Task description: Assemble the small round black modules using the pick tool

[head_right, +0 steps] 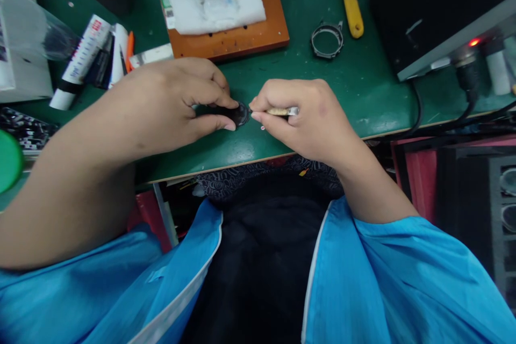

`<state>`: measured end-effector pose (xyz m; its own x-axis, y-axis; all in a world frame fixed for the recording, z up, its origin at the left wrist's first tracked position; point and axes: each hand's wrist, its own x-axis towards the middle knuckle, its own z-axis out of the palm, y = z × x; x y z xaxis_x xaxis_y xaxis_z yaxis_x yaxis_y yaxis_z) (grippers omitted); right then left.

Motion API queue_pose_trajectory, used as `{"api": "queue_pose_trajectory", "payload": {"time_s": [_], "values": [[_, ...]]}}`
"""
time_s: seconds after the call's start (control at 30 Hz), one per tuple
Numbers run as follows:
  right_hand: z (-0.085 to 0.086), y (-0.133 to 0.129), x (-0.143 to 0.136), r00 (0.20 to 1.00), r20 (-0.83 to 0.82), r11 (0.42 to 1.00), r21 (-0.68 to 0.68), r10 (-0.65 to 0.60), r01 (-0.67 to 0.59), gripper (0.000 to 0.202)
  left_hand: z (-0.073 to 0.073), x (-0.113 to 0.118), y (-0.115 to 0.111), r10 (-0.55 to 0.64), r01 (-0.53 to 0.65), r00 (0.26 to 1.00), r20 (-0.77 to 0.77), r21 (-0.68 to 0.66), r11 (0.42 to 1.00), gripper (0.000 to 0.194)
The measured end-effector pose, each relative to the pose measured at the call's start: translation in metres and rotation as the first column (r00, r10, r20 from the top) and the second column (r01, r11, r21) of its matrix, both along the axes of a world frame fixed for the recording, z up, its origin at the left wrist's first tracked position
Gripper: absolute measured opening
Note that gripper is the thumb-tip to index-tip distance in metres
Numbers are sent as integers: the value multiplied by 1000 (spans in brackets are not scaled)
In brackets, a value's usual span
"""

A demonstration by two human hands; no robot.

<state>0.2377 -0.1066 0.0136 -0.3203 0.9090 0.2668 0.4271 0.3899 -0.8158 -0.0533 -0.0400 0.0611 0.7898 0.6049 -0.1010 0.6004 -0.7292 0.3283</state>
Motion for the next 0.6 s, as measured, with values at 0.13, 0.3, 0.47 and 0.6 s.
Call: {"api": "queue_pose_trajectory", "payload": {"time_s": [0.13,0.3,0.47,0.6], "values": [[-1,-1,0,1000,3,1000,-6,13,-13,17,1,0,0,-1,1,1000,-6,-14,1000,31],[0,-1,0,1000,-2,1000,-8,18,-18,16,1,2,0,18,-18,1000,-7,-36,999,30],[0,-2,0,1000,-8,1000,-9,21,-21,16,1,2,-1,32,-33,999,-9,-50,998,29],[-1,-4,0,1000,-13,999,-47,23,-23,13,2,2,-1,39,-39,999,-3,-48,998,33]]}}
